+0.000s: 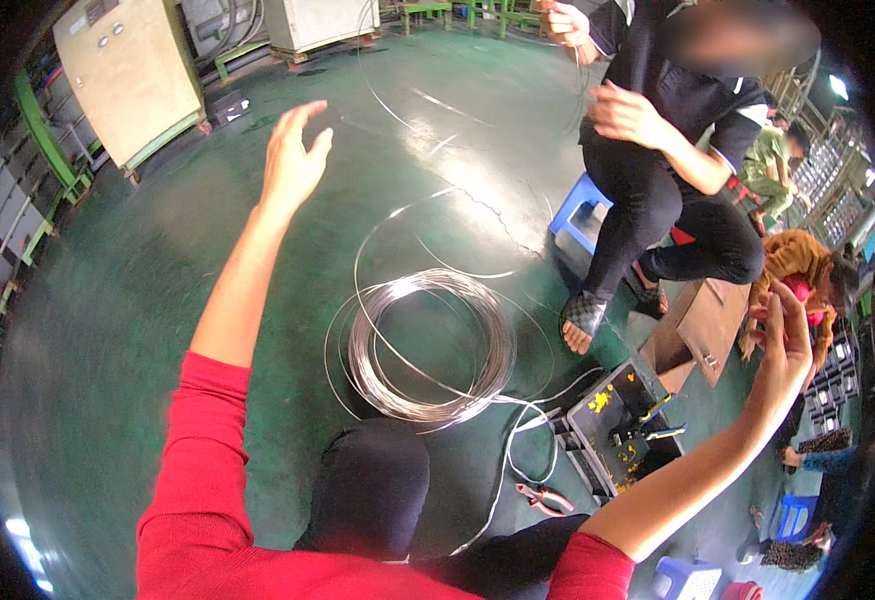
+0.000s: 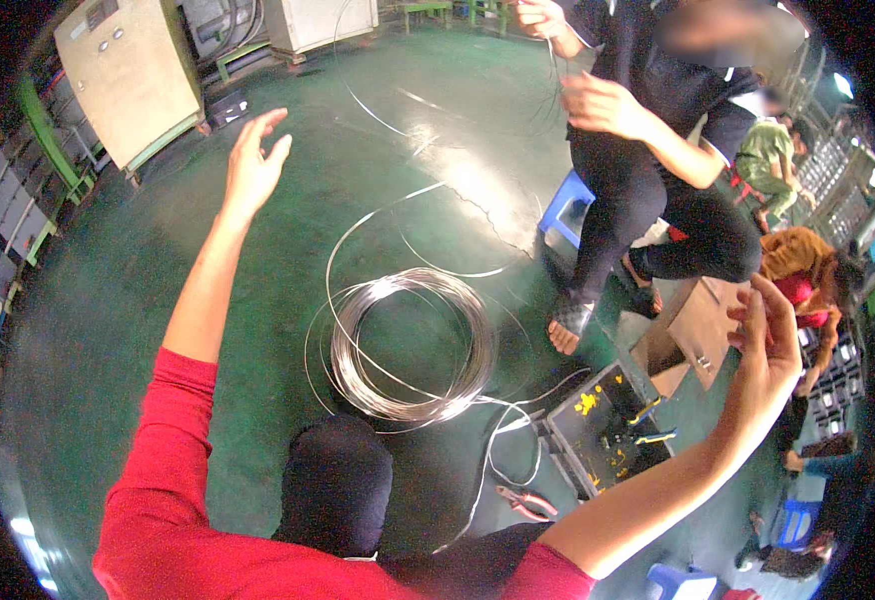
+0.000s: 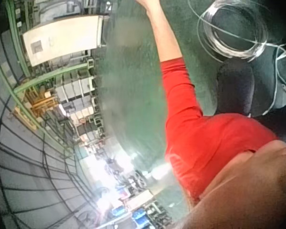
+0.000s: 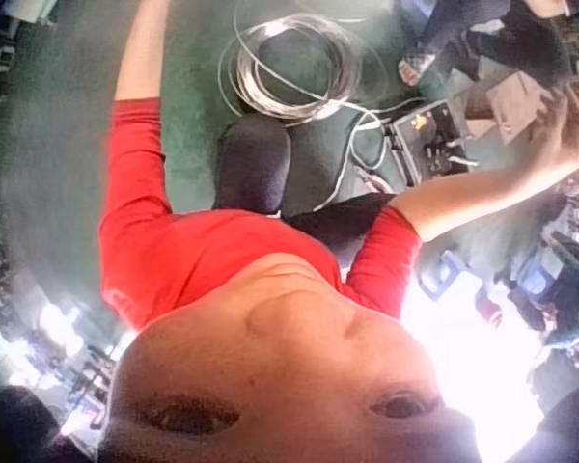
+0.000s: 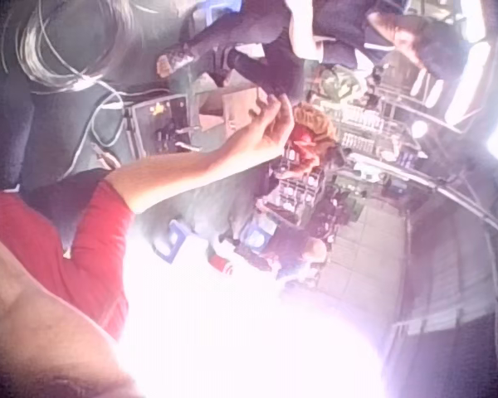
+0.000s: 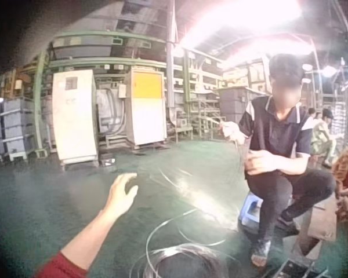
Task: The person sits on the floor and coils a long length of silver wire into a compact bundle. They repeatedly wrap the wire around their hands and arms to form loops, then secure the bundle with a white tie.
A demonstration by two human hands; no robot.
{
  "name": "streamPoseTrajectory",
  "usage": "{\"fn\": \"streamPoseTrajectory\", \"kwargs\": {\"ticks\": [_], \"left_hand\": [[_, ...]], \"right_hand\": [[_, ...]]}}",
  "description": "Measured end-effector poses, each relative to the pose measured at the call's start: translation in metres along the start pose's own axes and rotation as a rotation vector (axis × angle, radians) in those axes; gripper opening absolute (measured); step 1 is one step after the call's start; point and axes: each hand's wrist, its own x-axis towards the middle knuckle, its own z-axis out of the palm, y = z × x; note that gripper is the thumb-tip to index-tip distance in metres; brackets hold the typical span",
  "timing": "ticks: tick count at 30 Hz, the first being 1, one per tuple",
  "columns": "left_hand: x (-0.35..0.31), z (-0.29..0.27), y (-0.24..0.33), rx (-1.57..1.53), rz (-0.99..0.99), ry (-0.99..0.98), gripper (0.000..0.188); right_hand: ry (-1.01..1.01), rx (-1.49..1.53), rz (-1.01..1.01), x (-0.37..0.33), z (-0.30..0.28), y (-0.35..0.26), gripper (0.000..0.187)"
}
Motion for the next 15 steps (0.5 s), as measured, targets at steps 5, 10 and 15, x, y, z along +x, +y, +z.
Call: {"fn": "streamPoseTrajectory", "kwargs": {"ticks": [5,10,15], "left_hand": [[-0.063,0.016,-0.017,-0.050,-0.046,-0.088,0.032],[-0.187,0.046,0.046,-0.088,0.315,-0.787,0.035],[-0.261,0.064,0.072,-0.123,0.606,-1.016,0.031]], "right_hand": [[0.033,-0.080,0.034,-0.002,-0.001,-0.011,0.022],[0.042,-0.164,-0.072,-0.005,-0.008,-0.024,0.023],[0.113,-0.175,-0.128,-0.015,-0.024,-0.034,0.024]]}}
